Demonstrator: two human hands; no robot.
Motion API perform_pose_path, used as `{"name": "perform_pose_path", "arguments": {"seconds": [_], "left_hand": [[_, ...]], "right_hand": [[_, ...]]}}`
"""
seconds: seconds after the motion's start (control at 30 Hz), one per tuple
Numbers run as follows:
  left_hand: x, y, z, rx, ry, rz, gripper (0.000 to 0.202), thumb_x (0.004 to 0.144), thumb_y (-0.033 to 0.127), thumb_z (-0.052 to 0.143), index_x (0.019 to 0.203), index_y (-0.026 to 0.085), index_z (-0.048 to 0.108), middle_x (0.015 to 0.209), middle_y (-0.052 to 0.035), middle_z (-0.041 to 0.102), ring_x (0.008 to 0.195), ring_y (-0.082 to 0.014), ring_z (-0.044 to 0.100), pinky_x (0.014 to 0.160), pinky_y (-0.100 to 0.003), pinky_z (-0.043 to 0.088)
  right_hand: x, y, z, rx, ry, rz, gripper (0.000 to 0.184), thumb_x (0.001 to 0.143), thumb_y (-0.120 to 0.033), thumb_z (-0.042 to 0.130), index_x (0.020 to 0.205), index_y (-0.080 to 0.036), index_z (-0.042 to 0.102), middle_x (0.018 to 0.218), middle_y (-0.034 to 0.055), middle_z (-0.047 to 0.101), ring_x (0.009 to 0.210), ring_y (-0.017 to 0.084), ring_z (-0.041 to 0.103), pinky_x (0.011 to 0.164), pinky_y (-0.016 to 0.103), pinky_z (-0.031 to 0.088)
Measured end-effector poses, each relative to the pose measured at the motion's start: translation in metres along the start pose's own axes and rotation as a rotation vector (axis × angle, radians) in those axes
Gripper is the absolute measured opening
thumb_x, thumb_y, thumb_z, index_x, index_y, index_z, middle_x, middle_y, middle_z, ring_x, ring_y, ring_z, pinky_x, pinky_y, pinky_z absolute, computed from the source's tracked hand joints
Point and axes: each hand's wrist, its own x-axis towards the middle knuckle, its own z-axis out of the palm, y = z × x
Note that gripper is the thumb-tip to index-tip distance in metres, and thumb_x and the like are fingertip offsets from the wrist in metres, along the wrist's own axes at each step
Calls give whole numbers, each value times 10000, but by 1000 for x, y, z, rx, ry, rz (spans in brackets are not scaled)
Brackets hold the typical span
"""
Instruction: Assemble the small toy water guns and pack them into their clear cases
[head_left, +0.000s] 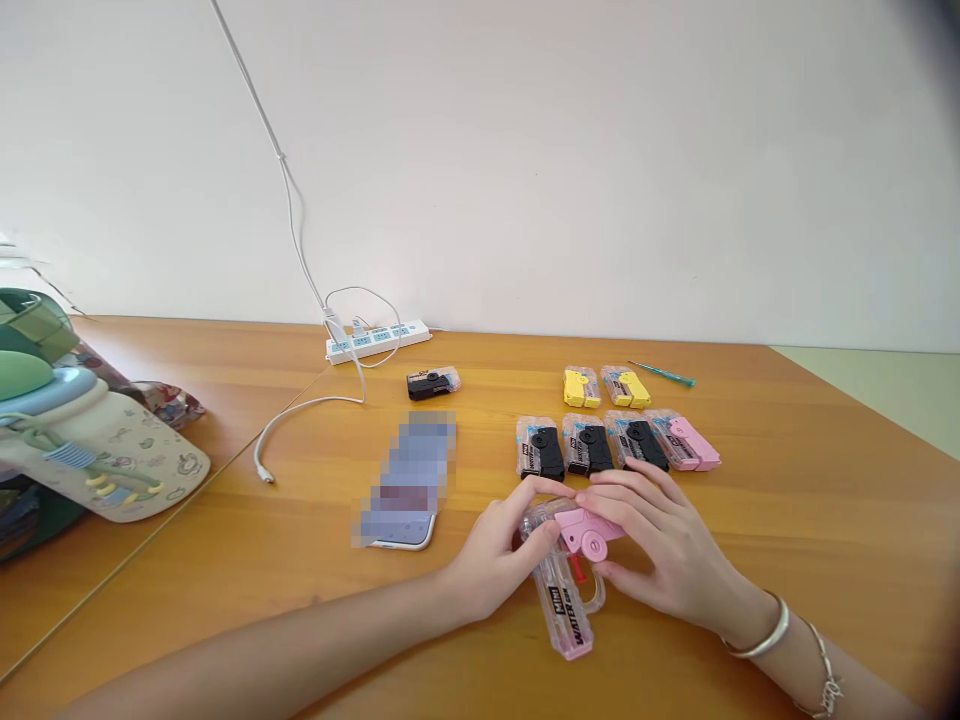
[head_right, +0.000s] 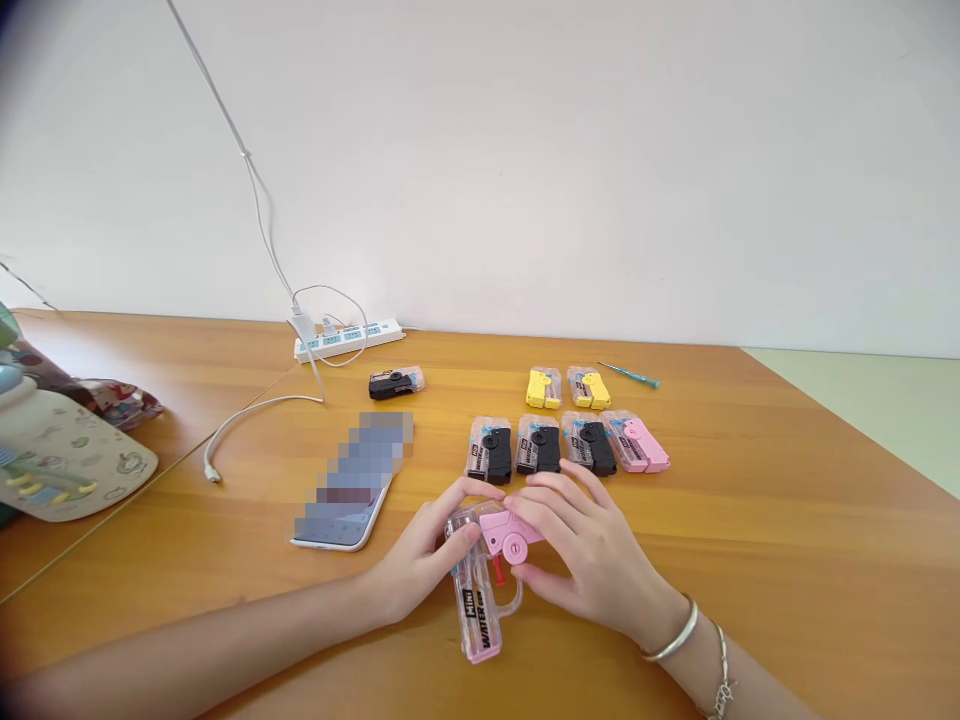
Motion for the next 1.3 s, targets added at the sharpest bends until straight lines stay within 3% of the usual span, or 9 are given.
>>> {"name": "perform_pose_path", "arguments": {"seconds": [0.07,0.17,0.33,0.53,0.7,0.87,1.07,1.3], "left_hand": [[0,-1,1,42,7,-6,275,900,337,399,1119,195,487,798,-9,621,669,-138,520,614,-225,391],[-1,-4,2,111,20,-27,297,891,314,402,1163,209,458,715,22,574,577,-117,459,558,-211,357],[-2,-8,4,183,47,-46,336,880,335,426,1195,220,428,618,54,481,525,-112,400,530,-209,323],[1,-4,2,45,17,-94,395,880,350,443,1250,220,396,684,29,524,583,-128,448,569,-225,361],[5,-3,-2,-92,-49,-81,365,899,369,437,1233,223,447,986,-39,567,853,-173,518,739,-268,404],[7,-4,-2,-199,-58,-110,332,861,412,504,1119,217,432,831,7,504,720,-135,466,662,-239,385],[8,-5,-2,-225,-87,-94,319,825,427,557,1007,209,412,771,31,454,664,-112,426,623,-223,351],[5,-4,-2,-200,-182,-86,294,829,381,562,990,204,391,743,30,451,650,-111,427,594,-219,342]], "right_hand": [[-1,0,2,24,-11,4,330,886,-404,509,1135,-191,543,983,84,690,900,224,630,828,393,468],[-2,-1,4,14,-40,70,375,907,-485,424,1096,-198,575,962,103,698,824,228,650,688,351,494],[-1,-5,6,4,-18,173,419,907,-526,376,1045,-193,589,926,106,705,785,230,659,648,333,478],[-3,-7,8,87,-45,319,404,908,-559,332,1013,-222,528,912,71,695,738,207,658,598,300,466],[-3,-8,9,268,-102,516,421,883,-611,329,982,-252,526,817,28,673,679,196,626,591,301,447],[2,-11,5,459,-120,684,417,844,-633,400,953,-251,528,830,23,646,698,204,587,621,311,423],[6,-5,7,910,-161,689,460,706,-615,624,910,-215,521,810,2,533,674,151,493,586,256,412],[4,1,3,1286,-410,644,427,708,-478,691,933,-214,441,825,-25,455,675,106,443,566,212,395]]}}
